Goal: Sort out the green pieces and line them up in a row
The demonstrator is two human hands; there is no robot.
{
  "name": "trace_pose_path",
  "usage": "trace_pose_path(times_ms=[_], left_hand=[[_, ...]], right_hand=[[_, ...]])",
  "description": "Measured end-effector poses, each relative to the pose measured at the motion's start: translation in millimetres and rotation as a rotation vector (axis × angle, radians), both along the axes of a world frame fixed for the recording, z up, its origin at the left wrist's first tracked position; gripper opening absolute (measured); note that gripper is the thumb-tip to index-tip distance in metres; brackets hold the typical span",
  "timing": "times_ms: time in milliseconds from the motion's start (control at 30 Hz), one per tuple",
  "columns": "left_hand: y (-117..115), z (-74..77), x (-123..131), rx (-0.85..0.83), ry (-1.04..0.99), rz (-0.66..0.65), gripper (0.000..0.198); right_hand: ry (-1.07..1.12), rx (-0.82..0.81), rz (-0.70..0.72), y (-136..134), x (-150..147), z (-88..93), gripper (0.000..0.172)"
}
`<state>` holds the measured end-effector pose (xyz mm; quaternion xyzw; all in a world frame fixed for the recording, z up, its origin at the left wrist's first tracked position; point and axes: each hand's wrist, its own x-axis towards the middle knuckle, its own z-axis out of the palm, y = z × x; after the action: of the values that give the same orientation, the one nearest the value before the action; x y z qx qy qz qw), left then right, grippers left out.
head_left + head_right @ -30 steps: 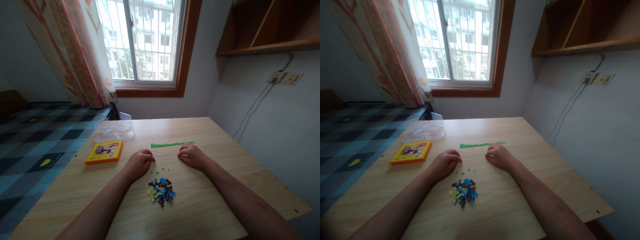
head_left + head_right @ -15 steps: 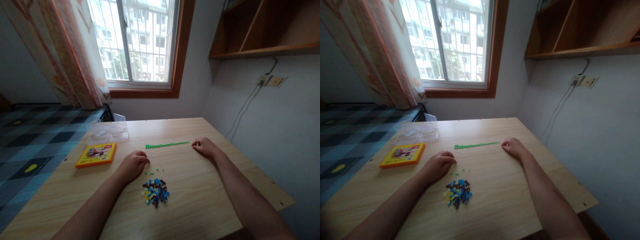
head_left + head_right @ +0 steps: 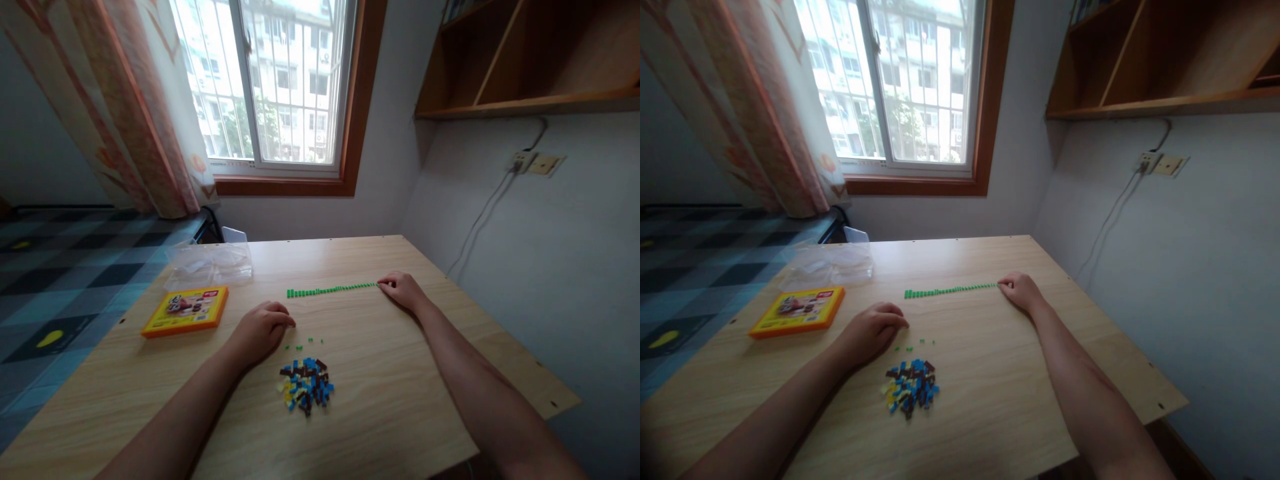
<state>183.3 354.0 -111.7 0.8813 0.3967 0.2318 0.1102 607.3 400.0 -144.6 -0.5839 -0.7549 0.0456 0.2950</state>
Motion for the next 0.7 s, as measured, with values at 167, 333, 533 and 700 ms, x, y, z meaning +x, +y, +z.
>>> trace_pose_path(times_ms=[167, 333, 533, 700], left_hand=[[0.5, -0.9, -0.6, -0.007, -0.002, 0.009, 0.030], [1.3, -2.2, -0.4, -0.006, 0.001, 0.011, 0.030], [1.0, -2.9, -0.6, 0.005, 0.011, 0.004, 0.031], [0.4, -2.2, -0.6, 0.011, 0.011, 0.004, 0.031]], right_hand=[[-0.019, -0.028, -0.017, 0.3, -3.9, -0.2, 0.024], [-0.016, -0.044, -0.072, 0.5, -6.2, -1.2, 0.026], [0.029, -0.059, -0.076, 0.2, -5.9, -3.7, 0.027], [0.043, -0.058, -0.080, 1.1, -5.4, -4.8, 0.028]])
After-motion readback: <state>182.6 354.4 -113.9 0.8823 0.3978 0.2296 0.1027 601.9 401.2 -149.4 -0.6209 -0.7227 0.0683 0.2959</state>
